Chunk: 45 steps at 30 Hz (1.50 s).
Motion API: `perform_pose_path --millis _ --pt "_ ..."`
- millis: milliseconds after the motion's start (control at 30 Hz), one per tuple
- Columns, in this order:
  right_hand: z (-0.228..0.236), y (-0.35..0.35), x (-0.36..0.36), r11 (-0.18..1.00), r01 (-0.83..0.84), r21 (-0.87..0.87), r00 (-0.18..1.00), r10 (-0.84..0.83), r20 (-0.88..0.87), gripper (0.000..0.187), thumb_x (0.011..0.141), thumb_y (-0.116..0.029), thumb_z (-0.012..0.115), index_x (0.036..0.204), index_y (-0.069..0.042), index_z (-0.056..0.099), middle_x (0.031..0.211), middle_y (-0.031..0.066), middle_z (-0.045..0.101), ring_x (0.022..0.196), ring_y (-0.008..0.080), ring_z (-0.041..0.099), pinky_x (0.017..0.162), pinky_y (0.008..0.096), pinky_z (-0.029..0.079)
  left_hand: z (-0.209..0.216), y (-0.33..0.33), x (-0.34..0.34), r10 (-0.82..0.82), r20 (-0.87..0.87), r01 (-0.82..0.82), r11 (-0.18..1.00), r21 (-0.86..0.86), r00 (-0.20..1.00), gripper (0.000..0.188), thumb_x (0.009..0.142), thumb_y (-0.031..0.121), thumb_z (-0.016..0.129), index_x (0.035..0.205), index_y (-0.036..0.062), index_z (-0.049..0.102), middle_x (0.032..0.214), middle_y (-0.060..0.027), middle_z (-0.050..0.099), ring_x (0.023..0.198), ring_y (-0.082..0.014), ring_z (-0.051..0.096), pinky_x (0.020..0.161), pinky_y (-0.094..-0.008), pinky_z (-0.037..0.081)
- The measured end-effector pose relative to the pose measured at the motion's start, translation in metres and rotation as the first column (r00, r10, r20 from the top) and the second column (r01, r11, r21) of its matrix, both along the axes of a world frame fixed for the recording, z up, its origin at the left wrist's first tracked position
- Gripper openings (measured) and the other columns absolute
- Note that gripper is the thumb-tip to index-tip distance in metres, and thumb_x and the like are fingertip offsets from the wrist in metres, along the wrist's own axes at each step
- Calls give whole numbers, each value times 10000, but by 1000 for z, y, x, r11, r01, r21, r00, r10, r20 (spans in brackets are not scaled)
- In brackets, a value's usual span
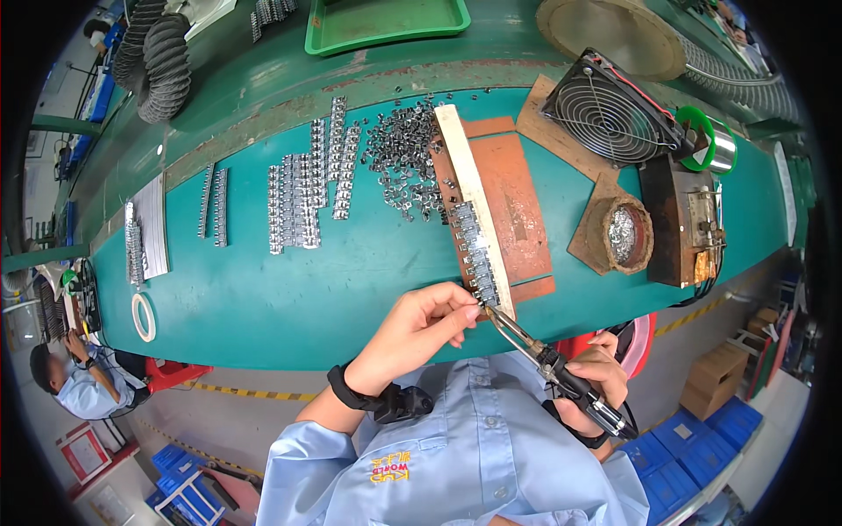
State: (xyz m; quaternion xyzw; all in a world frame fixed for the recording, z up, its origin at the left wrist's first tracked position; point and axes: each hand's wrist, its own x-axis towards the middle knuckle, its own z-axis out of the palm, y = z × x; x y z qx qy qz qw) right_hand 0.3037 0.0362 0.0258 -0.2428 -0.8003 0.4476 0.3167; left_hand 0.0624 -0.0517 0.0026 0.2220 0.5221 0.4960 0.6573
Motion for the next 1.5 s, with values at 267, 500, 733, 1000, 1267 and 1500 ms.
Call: perform_pose_path --millis 267,500,733,1000,1267,1500 --pt "1 2 1 999 -25 -22 1000 25 5 366 623 -228 755 906 -66 588 681 44 628 602 173 579 771 370 350 0 1 -1 15 16 -15 1000 0 1000 129 890 126 556 910 0 578 797 -30 589 670 -69 538 620 -214 457" --pt "-6 0 2 1000 -8 14 1000 8 -14 386 639 -305 733 881 -46 579 647 46 592 565 170 549 777 376 339 -2 2 0 23 32 -23 1000 2 999 124 888 126 561 891 4 581 788 -26 587 672 -68 533 624 -209 447" --pt "2 4 0 997 -65 44 997 63 44 362 618 -247 765 885 -70 597 687 41 632 598 170 583 745 352 372 0 3 0 32 22 -32 999 0 999 123 885 133 569 874 12 584 770 -17 584 671 -65 529 626 -203 436" --pt "-4 2 4 1000 19 6 999 -18 -47 364 630 -239 761 895 -66 583 672 40 621 589 175 573 739 356 371 -1 2 0 9 -25 -8 1000 25 1000 165 903 170 550 896 7 567 767 -5 573 690 -54 522 631 -210 445" --pt "-5 3 4 999 -14 35 1000 15 -23 374 628 -244 762 900 -64 578 674 44 619 599 177 570 747 367 369 0 2 0 5 -39 -4 1000 19 999 167 902 172 552 896 6 568 771 -5 575 698 -55 526 641 -212 447" --pt "-5 2 2 1000 -26 4 1000 26 -17 375 623 -242 762 905 -70 585 687 38 628 607 170 574 762 362 366 0 2 -1 7 -33 -7 1000 5 999 164 907 163 538 903 2 568 787 -12 581 715 -61 534 654 -210 447"
